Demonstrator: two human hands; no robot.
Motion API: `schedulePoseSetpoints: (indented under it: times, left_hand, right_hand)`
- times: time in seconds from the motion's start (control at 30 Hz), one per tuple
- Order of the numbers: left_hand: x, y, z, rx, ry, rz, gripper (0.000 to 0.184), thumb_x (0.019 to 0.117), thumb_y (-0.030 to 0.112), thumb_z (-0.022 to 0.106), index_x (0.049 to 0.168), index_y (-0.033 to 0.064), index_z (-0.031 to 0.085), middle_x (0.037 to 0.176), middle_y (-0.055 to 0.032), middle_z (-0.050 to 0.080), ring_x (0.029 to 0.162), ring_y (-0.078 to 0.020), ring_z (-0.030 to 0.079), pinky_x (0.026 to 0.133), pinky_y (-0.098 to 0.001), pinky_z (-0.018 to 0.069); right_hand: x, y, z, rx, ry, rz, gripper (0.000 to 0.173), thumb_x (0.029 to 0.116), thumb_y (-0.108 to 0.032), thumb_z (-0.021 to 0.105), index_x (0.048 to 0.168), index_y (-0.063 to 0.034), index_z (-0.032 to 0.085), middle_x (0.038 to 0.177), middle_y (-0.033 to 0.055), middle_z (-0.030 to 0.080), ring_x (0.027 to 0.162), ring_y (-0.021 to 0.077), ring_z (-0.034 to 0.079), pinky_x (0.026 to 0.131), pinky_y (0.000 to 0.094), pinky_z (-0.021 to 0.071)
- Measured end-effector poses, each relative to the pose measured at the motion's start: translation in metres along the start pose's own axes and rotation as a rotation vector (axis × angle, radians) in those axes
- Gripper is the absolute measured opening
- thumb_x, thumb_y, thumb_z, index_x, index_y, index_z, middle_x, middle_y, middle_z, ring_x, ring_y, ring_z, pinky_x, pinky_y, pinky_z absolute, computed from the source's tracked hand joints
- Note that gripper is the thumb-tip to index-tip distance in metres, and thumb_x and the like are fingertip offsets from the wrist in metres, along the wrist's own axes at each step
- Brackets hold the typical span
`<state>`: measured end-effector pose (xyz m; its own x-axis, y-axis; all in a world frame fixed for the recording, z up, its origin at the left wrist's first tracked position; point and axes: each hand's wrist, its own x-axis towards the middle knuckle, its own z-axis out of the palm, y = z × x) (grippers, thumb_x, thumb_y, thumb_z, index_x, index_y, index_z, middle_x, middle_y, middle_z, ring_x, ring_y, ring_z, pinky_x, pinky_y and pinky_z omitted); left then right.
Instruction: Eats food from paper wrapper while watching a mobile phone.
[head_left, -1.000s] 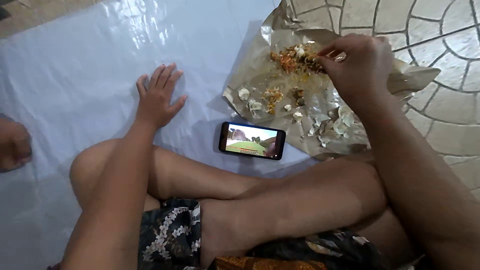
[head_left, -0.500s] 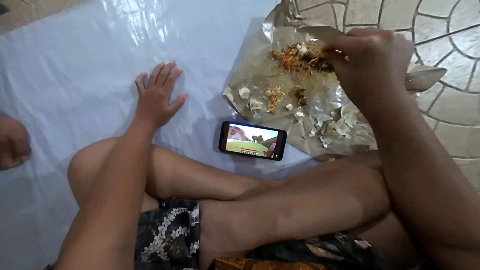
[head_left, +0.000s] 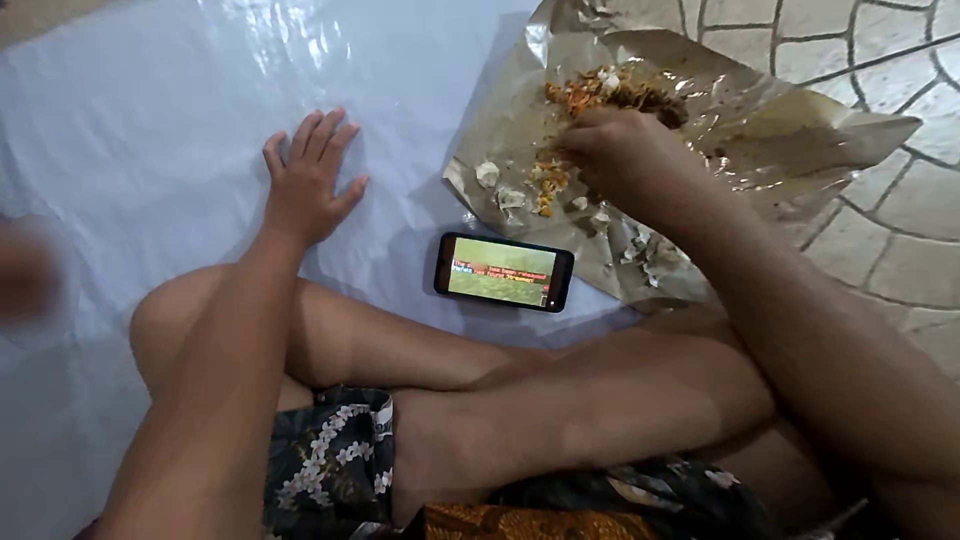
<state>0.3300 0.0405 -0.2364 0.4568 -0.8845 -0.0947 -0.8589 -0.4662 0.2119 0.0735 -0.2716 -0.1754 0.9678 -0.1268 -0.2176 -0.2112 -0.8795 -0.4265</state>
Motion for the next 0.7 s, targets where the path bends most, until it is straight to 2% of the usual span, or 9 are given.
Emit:
schedulePoseSetpoints:
  times: [0.07, 0.17, 0.27, 0.33, 0.43, 0.57, 0.63, 0.7]
  left_hand:
    - [0.001, 0.000, -0.001, -0.001, 0.006, 0.004, 0.070, 0.1010, 0.062, 0.033, 0.159, 0.0222, 0.037, 0.169, -0.0026, 0.028, 0.157, -0.0273, 0.021, 0.119, -0.0663, 0.0116]
    - [0.000, -0.001, 0.000, -0.013, 0.012, 0.009, 0.069, 0.1013, 0.061, 0.033, 0.159, 0.0227, 0.037, 0.169, -0.0019, 0.028, 0.157, -0.0268, 0.020, 0.119, -0.0657, 0.0110]
    - [0.000, -0.002, 0.000, -0.017, 0.014, 0.008, 0.069, 0.1010, 0.060, 0.034, 0.159, 0.0233, 0.038, 0.169, -0.0015, 0.027, 0.158, -0.0261, 0.019, 0.119, -0.0654, 0.0107]
    - [0.001, -0.002, 0.001, -0.008, 0.006, 0.007, 0.068, 0.1009, 0.060, 0.034, 0.159, 0.0239, 0.037, 0.170, -0.0008, 0.026, 0.158, -0.0257, 0.019, 0.119, -0.0651, 0.0108]
    - [0.001, -0.001, 0.001, -0.003, 0.003, 0.005, 0.069, 0.1009, 0.060, 0.034, 0.159, 0.0234, 0.036, 0.170, -0.0012, 0.026, 0.158, -0.0259, 0.019, 0.120, -0.0653, 0.0102]
    - [0.001, -0.002, 0.000, -0.008, 0.006, 0.004, 0.069, 0.1012, 0.061, 0.033, 0.159, 0.0241, 0.036, 0.170, -0.0009, 0.026, 0.158, -0.0256, 0.019, 0.120, -0.0650, 0.0098]
    - [0.000, -0.002, 0.001, -0.004, 0.003, 0.005, 0.069, 0.1012, 0.060, 0.033, 0.159, 0.0236, 0.036, 0.170, -0.0010, 0.025, 0.158, -0.0258, 0.018, 0.119, -0.0652, 0.0101]
    - [0.001, -0.002, 0.000, -0.008, 0.004, 0.002, 0.069, 0.1009, 0.061, 0.033, 0.159, 0.0241, 0.036, 0.170, -0.0004, 0.026, 0.158, -0.0252, 0.018, 0.120, -0.0649, 0.0099]
  right_hand:
    - [0.001, -0.004, 0.007, -0.011, -0.057, -0.031, 0.020, 0.1021, -0.001, 0.057, 0.117, -0.0008, 0.071, 0.122, 0.0223, 0.067, 0.113, 0.0432, 0.066, 0.096, 0.0601, 0.0534]
    - [-0.005, -0.007, 0.016, -0.011, -0.079, -0.114, 0.024, 0.1004, -0.009, 0.066, 0.123, -0.0016, 0.068, 0.120, 0.0216, 0.065, 0.114, 0.0411, 0.064, 0.097, 0.0558, 0.0536]
    - [-0.010, -0.013, 0.015, -0.043, -0.140, -0.126, 0.051, 0.0904, -0.002, 0.076, 0.139, -0.0067, 0.061, 0.130, 0.0211, 0.060, 0.121, 0.0428, 0.060, 0.096, 0.0542, 0.0552]
    - [-0.012, -0.013, 0.015, -0.058, -0.141, -0.137, 0.057, 0.0870, 0.004, 0.078, 0.140, -0.0094, 0.060, 0.131, 0.0205, 0.060, 0.121, 0.0438, 0.059, 0.094, 0.0538, 0.0559]
    - [-0.012, -0.009, 0.016, -0.065, -0.120, -0.158, 0.050, 0.0880, 0.010, 0.073, 0.134, -0.0093, 0.066, 0.129, 0.0200, 0.062, 0.119, 0.0430, 0.060, 0.095, 0.0536, 0.0553]
    - [-0.010, -0.007, 0.019, -0.066, -0.093, -0.188, 0.034, 0.0910, 0.012, 0.067, 0.121, -0.0041, 0.072, 0.126, 0.0205, 0.064, 0.115, 0.0427, 0.063, 0.093, 0.0539, 0.0559]
    - [-0.012, -0.007, 0.020, -0.077, -0.075, -0.213, 0.032, 0.0931, 0.011, 0.064, 0.121, -0.0029, 0.072, 0.128, 0.0206, 0.064, 0.115, 0.0420, 0.063, 0.095, 0.0531, 0.0552]
    - [-0.013, -0.007, 0.021, -0.093, -0.062, -0.229, 0.037, 0.0946, 0.010, 0.063, 0.128, -0.0049, 0.069, 0.131, 0.0202, 0.063, 0.117, 0.0416, 0.064, 0.097, 0.0527, 0.0548]
